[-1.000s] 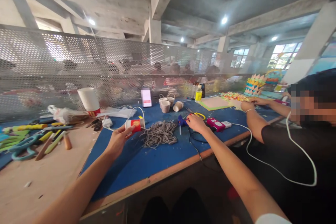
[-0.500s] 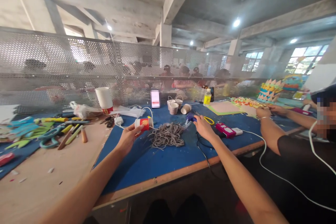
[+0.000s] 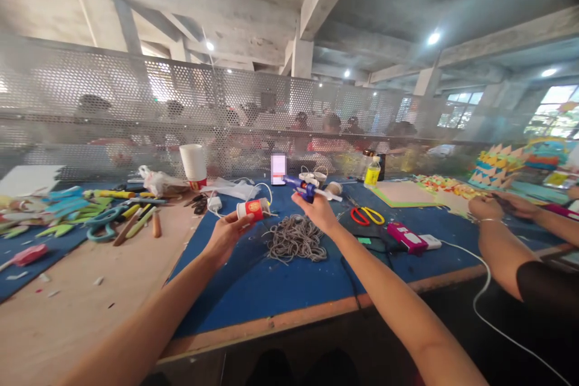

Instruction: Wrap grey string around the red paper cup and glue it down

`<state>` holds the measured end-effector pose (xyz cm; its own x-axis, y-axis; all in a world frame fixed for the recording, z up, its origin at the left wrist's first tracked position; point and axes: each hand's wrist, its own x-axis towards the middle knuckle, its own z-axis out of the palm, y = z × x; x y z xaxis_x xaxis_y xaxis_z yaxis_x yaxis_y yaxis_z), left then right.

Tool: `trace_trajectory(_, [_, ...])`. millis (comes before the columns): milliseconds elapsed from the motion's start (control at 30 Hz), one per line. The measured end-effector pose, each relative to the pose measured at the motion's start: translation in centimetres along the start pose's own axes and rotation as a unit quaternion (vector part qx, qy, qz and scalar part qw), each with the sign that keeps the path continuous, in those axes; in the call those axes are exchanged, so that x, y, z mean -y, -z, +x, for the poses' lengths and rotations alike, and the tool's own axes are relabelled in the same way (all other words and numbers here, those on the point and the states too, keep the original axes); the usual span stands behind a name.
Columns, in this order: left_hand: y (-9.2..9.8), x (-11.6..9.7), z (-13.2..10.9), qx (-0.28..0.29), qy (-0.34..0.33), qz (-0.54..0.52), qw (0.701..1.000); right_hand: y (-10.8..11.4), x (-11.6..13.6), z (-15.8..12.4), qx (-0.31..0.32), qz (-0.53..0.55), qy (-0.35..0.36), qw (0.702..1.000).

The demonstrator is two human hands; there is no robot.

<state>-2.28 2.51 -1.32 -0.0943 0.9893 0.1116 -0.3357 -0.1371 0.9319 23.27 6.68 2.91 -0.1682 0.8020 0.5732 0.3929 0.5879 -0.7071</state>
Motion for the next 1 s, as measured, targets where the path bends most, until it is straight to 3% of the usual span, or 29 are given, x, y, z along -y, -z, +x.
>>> trace_trajectory(200, [0.1, 0.0, 0.3, -0.006, 0.003, -0.031, 1.000, -2.8, -0.6, -2.1, 0.037, -0.029, 0.052, 0.998])
trace_trajectory(600, [0.4, 0.5, 0.7, -0.014, 0.001, -0.023, 1.000, -3.1, -0.6, -3.4, 0.084, -0.108, 0.118, 0.984])
trace_trajectory(1000, [0.1, 0.1, 0.3, -0.021, -0.007, 0.007, 1.000, -3.2, -0.9, -3.6, 0.090, -0.135, 0.113, 0.980])
